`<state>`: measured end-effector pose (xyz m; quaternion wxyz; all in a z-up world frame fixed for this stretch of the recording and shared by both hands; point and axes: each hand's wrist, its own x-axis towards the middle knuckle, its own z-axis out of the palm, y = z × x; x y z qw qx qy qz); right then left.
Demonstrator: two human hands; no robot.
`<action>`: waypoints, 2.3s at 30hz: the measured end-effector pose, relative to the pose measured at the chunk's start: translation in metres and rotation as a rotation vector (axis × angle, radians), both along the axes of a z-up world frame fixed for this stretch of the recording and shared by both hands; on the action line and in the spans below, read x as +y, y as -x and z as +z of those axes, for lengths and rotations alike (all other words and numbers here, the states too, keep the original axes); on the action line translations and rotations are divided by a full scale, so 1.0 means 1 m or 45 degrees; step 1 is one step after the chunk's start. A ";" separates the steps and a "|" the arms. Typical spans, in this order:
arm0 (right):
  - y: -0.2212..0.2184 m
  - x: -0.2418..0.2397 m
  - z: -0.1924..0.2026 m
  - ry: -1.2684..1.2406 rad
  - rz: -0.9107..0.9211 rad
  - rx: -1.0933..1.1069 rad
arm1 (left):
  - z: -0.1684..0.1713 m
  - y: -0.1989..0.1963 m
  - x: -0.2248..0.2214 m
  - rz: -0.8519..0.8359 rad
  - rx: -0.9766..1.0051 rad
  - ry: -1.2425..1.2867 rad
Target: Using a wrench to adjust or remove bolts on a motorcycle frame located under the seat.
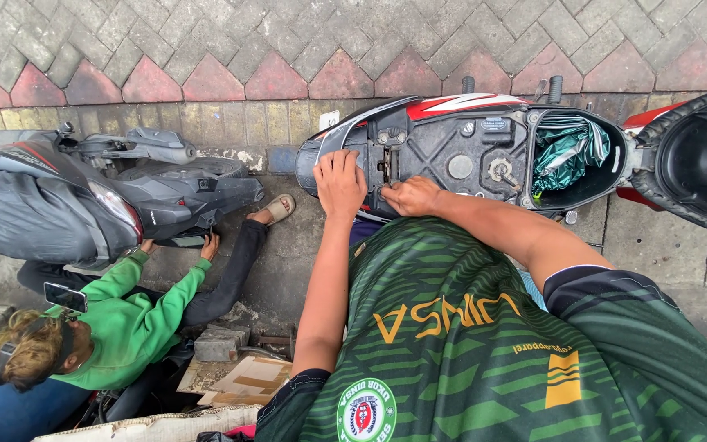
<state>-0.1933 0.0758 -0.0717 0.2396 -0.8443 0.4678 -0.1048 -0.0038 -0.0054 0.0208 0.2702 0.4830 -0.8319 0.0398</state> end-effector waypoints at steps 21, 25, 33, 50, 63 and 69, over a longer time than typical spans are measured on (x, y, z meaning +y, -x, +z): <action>0.008 0.009 0.009 -0.172 -0.154 0.006 | -0.013 -0.003 0.004 0.004 0.043 0.004; 0.021 0.022 0.030 -0.239 -0.322 -0.089 | -0.011 -0.003 0.003 -0.021 0.024 0.011; 0.063 0.075 0.004 -0.111 -0.549 -0.073 | -0.022 -0.005 0.004 -0.071 0.022 -0.029; 0.034 0.043 0.080 -0.250 -0.696 -0.511 | -0.007 0.047 0.039 -0.478 0.609 -1.492; 0.061 0.075 0.090 -0.579 -0.659 -0.207 | -0.057 0.002 0.039 -0.130 0.886 -1.550; 0.071 0.086 0.088 -0.758 -0.709 -0.018 | -0.058 -0.001 0.047 -0.456 -0.093 -0.977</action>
